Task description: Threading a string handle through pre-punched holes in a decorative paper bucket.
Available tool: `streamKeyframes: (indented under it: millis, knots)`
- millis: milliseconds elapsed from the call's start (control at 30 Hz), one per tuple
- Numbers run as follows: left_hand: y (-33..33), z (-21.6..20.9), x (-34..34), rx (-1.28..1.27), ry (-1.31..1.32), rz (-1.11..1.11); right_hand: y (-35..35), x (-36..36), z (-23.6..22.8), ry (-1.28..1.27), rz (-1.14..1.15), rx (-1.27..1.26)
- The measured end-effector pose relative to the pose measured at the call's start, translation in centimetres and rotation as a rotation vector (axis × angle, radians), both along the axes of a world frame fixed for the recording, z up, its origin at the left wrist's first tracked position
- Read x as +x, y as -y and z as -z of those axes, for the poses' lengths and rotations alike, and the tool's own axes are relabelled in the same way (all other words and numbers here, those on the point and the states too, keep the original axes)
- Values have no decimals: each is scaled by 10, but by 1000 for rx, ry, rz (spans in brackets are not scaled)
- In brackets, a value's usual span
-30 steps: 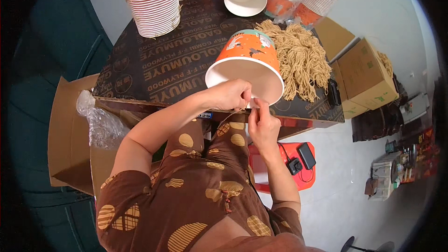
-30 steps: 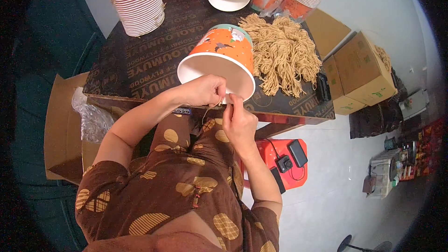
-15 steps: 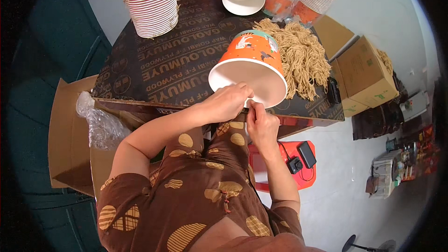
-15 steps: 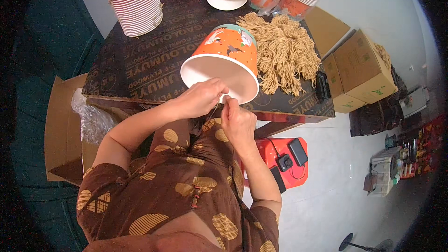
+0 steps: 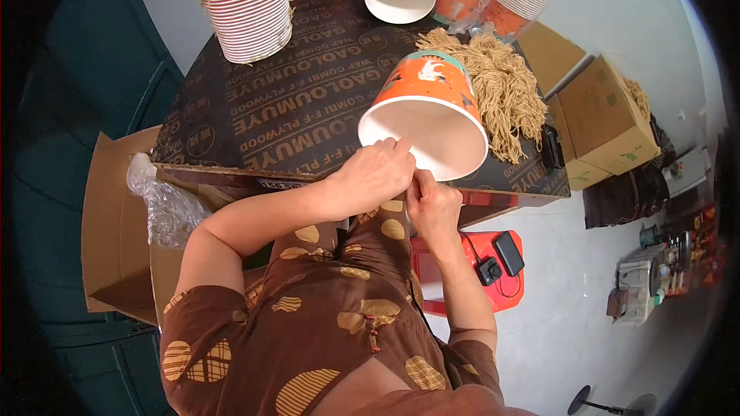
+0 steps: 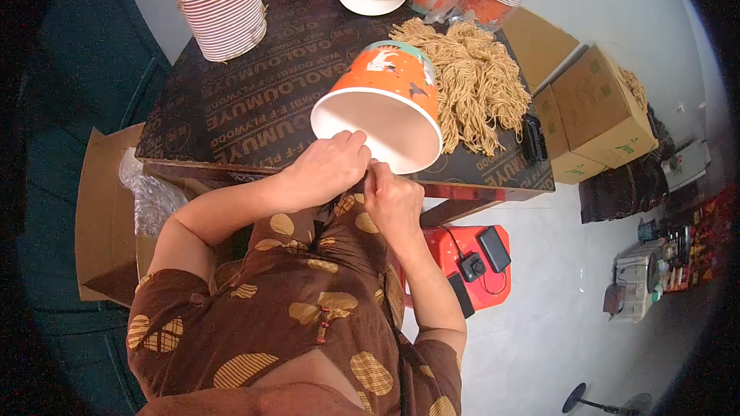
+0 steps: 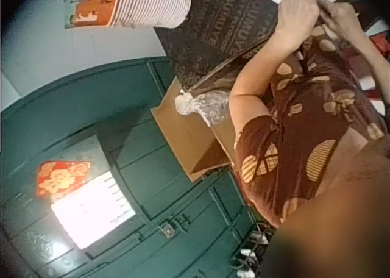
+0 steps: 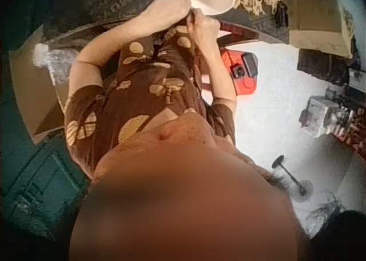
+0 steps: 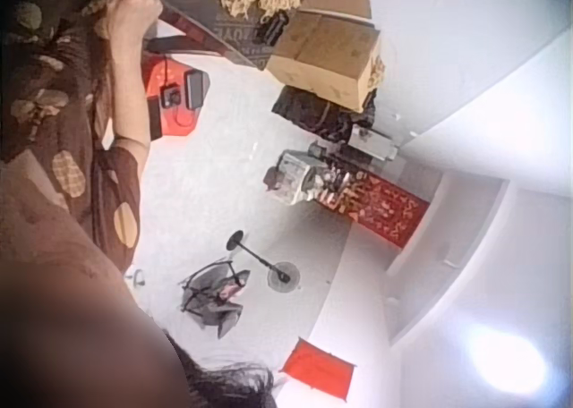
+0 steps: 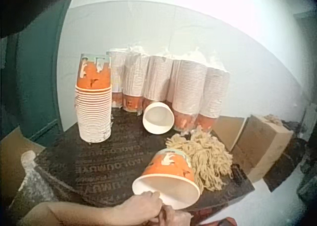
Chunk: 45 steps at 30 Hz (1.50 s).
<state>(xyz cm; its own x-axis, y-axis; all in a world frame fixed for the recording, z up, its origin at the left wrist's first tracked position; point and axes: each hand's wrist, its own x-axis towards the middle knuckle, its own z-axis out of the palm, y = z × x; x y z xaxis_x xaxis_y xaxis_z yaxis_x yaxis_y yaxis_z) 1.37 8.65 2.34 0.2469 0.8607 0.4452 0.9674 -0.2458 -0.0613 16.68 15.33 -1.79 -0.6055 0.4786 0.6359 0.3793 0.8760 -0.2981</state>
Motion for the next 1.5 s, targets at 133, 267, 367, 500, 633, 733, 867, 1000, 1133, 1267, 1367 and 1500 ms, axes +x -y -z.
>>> streamKeyframes:
  millis: [133, 267, 367, 500, 633, 733, 867, 1000, 1133, 1267, 1367, 1500]
  knots:
    - [-6, -9, -4, 80, -170, 121, 1, 1, -3, 33, 9, -39]
    - [-13, 5, -9, 118, -194, 146, 0, 0, -3, 15, 2, -47]
    - [-11, 9, -12, 159, -160, 155, 0, -1, -7, 1, 4, -68]
    - [-8, 17, -17, 286, -99, 173, 0, -4, -12, -45, -3, -93]
    - [-6, 24, -18, 331, -64, 164, -2, -7, -7, -122, -25, -177]
    - [-6, 31, -19, 376, 0, 163, 2, -9, -8, -137, -17, -253]
    - [-5, 34, -21, 371, 8, 178, 2, -9, -10, -105, -24, -341]
    - [-5, 33, -20, 394, 42, 180, -2, -10, -11, -119, -92, -410]
    - [-4, 33, -20, 398, 57, 180, -2, -9, -15, -68, -93, -509]
    - [-4, 33, -21, 394, 83, 179, -1, -10, -14, -81, -97, -479]
    - [-3, 34, -22, 379, 122, 178, 1, -12, -12, -127, -85, -434]
    - [-2, 29, -24, 298, 259, 171, 4, -13, -7, -144, -69, -402]
